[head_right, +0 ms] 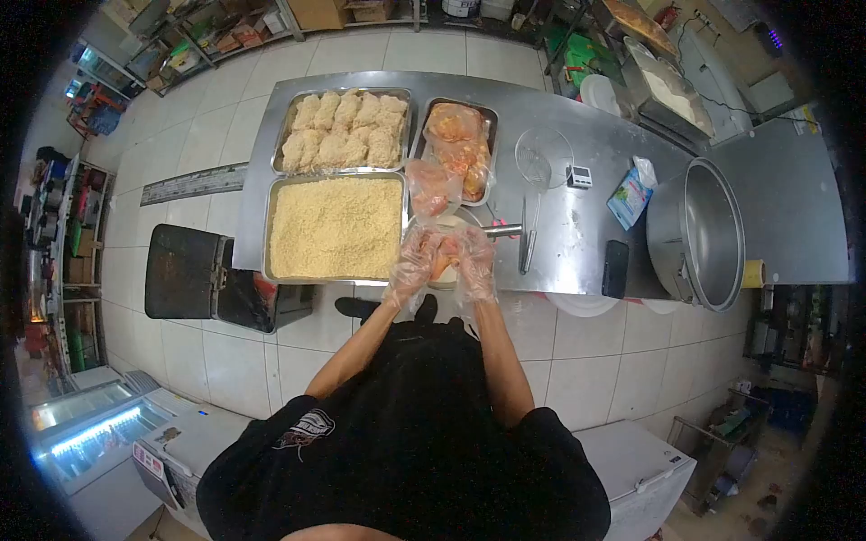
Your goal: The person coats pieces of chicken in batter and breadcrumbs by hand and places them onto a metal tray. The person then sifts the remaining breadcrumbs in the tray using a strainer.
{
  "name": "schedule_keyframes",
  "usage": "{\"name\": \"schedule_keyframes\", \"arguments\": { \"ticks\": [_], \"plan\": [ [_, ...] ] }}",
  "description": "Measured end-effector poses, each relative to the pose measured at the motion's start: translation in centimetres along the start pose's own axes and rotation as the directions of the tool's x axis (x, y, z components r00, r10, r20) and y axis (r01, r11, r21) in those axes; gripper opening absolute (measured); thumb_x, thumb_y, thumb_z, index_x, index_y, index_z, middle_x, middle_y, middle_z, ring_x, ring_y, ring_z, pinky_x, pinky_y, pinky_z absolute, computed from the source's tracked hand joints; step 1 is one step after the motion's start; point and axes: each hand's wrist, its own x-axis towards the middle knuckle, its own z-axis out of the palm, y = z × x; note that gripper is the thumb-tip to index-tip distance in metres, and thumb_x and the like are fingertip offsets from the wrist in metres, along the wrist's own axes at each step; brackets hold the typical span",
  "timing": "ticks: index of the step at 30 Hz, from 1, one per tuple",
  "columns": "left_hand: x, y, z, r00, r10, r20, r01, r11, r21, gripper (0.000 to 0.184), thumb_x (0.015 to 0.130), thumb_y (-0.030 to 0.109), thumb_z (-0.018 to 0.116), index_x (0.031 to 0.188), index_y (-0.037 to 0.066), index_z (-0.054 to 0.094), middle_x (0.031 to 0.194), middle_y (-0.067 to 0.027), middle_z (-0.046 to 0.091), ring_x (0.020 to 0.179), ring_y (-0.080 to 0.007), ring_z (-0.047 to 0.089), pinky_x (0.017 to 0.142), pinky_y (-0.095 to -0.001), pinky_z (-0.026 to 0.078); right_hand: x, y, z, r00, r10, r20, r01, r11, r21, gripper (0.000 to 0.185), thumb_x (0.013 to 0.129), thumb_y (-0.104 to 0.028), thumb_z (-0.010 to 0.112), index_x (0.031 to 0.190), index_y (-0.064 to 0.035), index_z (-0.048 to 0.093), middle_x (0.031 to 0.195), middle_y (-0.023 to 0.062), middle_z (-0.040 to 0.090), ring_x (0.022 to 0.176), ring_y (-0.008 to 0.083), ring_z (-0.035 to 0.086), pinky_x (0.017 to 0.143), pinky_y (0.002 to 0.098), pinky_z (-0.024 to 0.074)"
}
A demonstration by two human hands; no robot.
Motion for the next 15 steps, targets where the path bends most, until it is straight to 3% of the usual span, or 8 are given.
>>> {"name": "schedule_keyframes", "arguments": {
  "ticks": [1, 6, 8, 10, 11, 13, 14, 15],
  "plan": [
    [-0.4, -0.7, 0.3, 0.98, -0.188, 0.066, 0.195, 0.973, -0.125, 0.02, 0.088, 0.019, 0.061, 0.097, 0.002, 0.057, 0.085, -0.0158, 0.062, 0.074, -0.0252, 0.061, 0.066, -0.0358, 0.049, -0.2, -1.6, -0.8, 0.989, 0.084, 0.124, -0.072, 0.993, -0.096, 0.026, 0.088, -0.018, 0.065, 0.107, -0.0025, 0.057, 0.093, 0.0047, 0.062, 0.079, 0.0109, 0.06, 0.064, 0.0248, 0.0508],
    [-0.6, -2.1, -0.2, 0.925, -0.292, 0.243, 0.271, 0.955, 0.117, 0.021, 0.089, 0.02, 0.059, 0.093, 0.0, 0.058, 0.082, -0.0162, 0.063, 0.07, -0.0249, 0.062, 0.065, -0.0356, 0.049, 0.1, -1.9, -3.8, 0.906, 0.258, 0.336, -0.146, 0.934, -0.325, 0.027, 0.084, -0.02, 0.07, 0.1, -0.0028, 0.058, 0.087, 0.005, 0.064, 0.074, 0.0113, 0.06, 0.062, 0.0262, 0.0499],
    [-1.0, -2.4, 0.0, 0.876, -0.377, 0.3, 0.349, 0.926, 0.144, 0.021, 0.089, 0.021, 0.058, 0.091, 0.0, 0.059, 0.082, -0.0163, 0.064, 0.069, -0.0264, 0.062, 0.065, -0.0362, 0.049, 0.5, -0.1, -4.7, 0.942, 0.091, 0.322, 0.16, 0.723, -0.672, 0.026, 0.082, -0.02, 0.071, 0.097, -0.0026, 0.059, 0.087, 0.0075, 0.065, 0.074, 0.0161, 0.063, 0.063, 0.0302, 0.0507],
    [-1.4, -3.8, 0.4, 0.923, -0.159, 0.351, -0.067, 0.83, 0.554, 0.022, 0.089, 0.021, 0.055, 0.089, 0.0, 0.061, 0.084, -0.0169, 0.065, 0.07, -0.029, 0.063, 0.065, -0.0364, 0.049, 0.3, 1.0, -4.3, 0.954, 0.041, 0.297, 0.192, 0.678, -0.71, 0.024, 0.079, -0.021, 0.073, 0.089, -0.0028, 0.061, 0.078, 0.0063, 0.064, 0.068, 0.0146, 0.06, 0.06, 0.0306, 0.0493],
    [-1.7, -4.5, 0.5, 0.925, -0.161, 0.344, -0.061, 0.83, 0.554, 0.022, 0.089, 0.021, 0.055, 0.089, 0.0, 0.061, 0.084, -0.0169, 0.065, 0.07, -0.029, 0.063, 0.065, -0.0364, 0.049, 0.3, 1.5, -4.2, 0.964, -0.016, 0.266, 0.216, 0.633, -0.744, 0.023, 0.076, -0.021, 0.076, 0.081, -0.0031, 0.063, 0.07, 0.0051, 0.063, 0.062, 0.0132, 0.058, 0.057, 0.031, 0.0479],
    [-2.1, -4.9, -0.2, 0.888, -0.046, 0.458, -0.339, 0.608, 0.718, 0.024, 0.089, 0.022, 0.053, 0.093, 0.0, 0.062, 0.086, -0.0162, 0.066, 0.072, -0.0316, 0.063, 0.067, -0.0362, 0.05, 0.4, 1.8, -3.5, 0.962, 0.018, 0.272, 0.21, 0.584, -0.784, 0.022, 0.077, -0.022, 0.073, 0.079, -0.0032, 0.062, 0.068, 0.007, 0.063, 0.061, 0.015, 0.058, 0.057, 0.0324, 0.0477],
    [-2.3, -5.1, -0.6, 0.892, -0.049, 0.449, -0.33, 0.608, 0.722, 0.024, 0.089, 0.022, 0.053, 0.093, 0.0, 0.062, 0.086, -0.0162, 0.066, 0.072, -0.0316, 0.063, 0.067, -0.0362, 0.05, 0.5, 1.9, -3.2, 0.962, 0.051, 0.267, 0.199, 0.536, -0.82, 0.022, 0.078, -0.023, 0.071, 0.077, -0.0032, 0.062, 0.067, 0.0088, 0.062, 0.06, 0.0169, 0.058, 0.056, 0.0338, 0.0474],
    [-2.2, -4.0, -1.6, 0.937, -0.114, 0.329, -0.108, 0.803, 0.586, 0.023, 0.087, 0.018, 0.054, 0.099, 0.0, 0.061, 0.094, -0.0157, 0.065, 0.082, -0.0289, 0.063, 0.073, -0.0344, 0.05, 0.7, 2.3, -3.3, 0.959, 0.056, 0.276, 0.205, 0.534, -0.82, 0.022, 0.078, -0.023, 0.071, 0.077, -0.0032, 0.062, 0.067, 0.0088, 0.062, 0.06, 0.0169, 0.058, 0.056, 0.0338, 0.0474]
  ]
}}
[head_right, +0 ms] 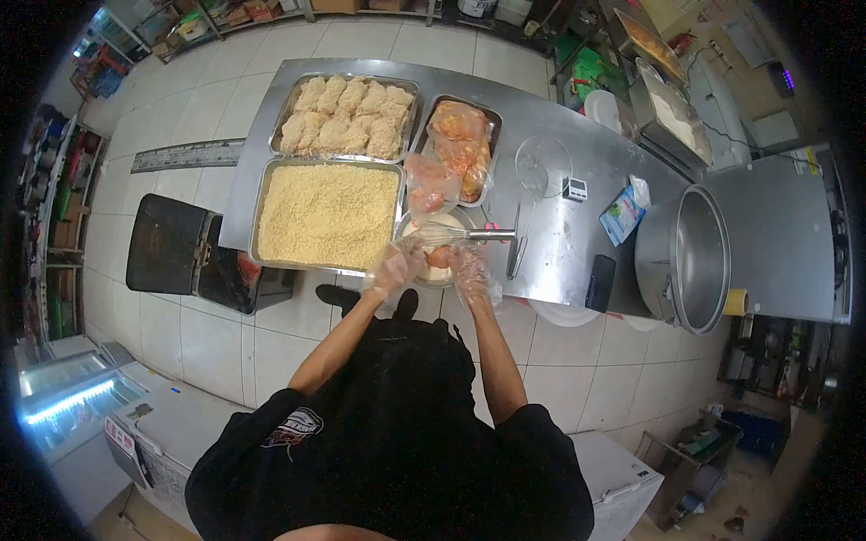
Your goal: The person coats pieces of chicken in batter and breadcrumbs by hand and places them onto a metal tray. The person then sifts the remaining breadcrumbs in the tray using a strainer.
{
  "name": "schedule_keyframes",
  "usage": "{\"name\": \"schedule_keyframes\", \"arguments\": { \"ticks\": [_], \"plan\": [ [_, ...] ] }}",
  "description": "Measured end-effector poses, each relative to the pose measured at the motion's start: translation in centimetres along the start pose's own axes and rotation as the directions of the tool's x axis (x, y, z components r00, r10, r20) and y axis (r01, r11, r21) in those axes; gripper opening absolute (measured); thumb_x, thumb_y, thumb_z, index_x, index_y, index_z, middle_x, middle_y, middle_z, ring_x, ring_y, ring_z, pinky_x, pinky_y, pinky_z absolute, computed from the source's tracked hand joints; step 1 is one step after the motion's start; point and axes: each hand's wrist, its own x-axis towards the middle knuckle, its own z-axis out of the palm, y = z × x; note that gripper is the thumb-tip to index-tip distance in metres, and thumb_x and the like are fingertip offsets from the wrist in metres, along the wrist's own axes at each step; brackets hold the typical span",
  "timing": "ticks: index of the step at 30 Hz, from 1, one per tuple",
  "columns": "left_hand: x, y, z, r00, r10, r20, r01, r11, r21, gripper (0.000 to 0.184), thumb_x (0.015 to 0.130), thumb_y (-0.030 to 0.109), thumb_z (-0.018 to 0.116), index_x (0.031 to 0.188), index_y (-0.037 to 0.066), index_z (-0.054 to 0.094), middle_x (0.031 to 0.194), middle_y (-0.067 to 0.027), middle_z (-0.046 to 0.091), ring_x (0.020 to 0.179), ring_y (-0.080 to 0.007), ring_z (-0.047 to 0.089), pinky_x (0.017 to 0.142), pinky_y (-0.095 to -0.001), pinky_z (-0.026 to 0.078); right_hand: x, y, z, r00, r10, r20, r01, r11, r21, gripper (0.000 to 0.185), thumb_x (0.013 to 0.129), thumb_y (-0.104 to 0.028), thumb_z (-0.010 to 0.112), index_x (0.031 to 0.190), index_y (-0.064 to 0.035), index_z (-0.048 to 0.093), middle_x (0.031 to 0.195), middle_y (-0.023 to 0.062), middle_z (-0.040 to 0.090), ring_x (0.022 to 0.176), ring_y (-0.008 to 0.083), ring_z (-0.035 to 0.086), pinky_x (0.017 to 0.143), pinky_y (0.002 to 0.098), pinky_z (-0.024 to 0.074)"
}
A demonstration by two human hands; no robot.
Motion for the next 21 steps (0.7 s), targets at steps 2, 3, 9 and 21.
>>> {"name": "schedule_keyframes", "arguments": {
  "ticks": [2, 3, 9, 21],
  "plan": [
    [-0.7, -1.0, -1.3, 0.988, -0.149, -0.03, 0.133, 0.946, -0.295, 0.025, 0.086, 0.013, 0.056, 0.106, -0.001, 0.059, 0.103, -0.0153, 0.064, 0.092, -0.0261, 0.063, 0.079, -0.0326, 0.051, 0.5, 1.2, 1.0, 0.975, -0.223, -0.004, 0.219, 0.963, -0.157, 0.021, 0.079, -0.024, 0.066, 0.076, -0.0039, 0.064, 0.067, 0.0146, 0.061, 0.061, 0.0211, 0.061, 0.057, 0.0368, 0.0472],
    [-1.2, -1.9, -1.5, 0.983, -0.167, -0.072, 0.115, 0.88, -0.462, 0.027, 0.087, 0.014, 0.057, 0.109, -0.001, 0.059, 0.104, -0.0145, 0.064, 0.093, -0.0235, 0.063, 0.081, -0.0313, 0.05, 0.6, 1.3, 1.3, 0.974, -0.225, 0.005, 0.223, 0.962, -0.156, 0.021, 0.079, -0.024, 0.066, 0.076, -0.0039, 0.064, 0.067, 0.0146, 0.061, 0.061, 0.0211, 0.061, 0.057, 0.0368, 0.0472],
    [-4.5, -3.9, -7.0, 0.912, -0.405, -0.061, 0.292, 0.748, -0.596, 0.029, 0.089, 0.017, 0.059, 0.112, -0.002, 0.06, 0.096, -0.009, 0.067, 0.085, -0.0159, 0.063, 0.075, -0.0282, 0.051, 0.6, -3.4, -0.1, 0.968, -0.155, 0.196, 0.195, 0.959, -0.205, 0.016, 0.081, -0.019, 0.06, 0.076, -0.005, 0.066, 0.069, 0.0169, 0.062, 0.067, 0.0275, 0.064, 0.059, 0.0407, 0.0478],
    [-7.3, -8.8, -12.5, 0.88, -0.473, 0.05, 0.352, 0.578, -0.736, 0.028, 0.09, 0.021, 0.06, 0.109, 0.0, 0.061, 0.096, -0.0083, 0.068, 0.087, -0.0158, 0.064, 0.075, -0.0283, 0.051, -0.5, 1.0, 2.5, 0.955, -0.232, 0.184, 0.294, 0.817, -0.496, 0.018, 0.079, -0.023, 0.064, 0.075, -0.0058, 0.064, 0.068, 0.0092, 0.062, 0.061, 0.0235, 0.06, 0.058, 0.0361, 0.047]
  ]
}}
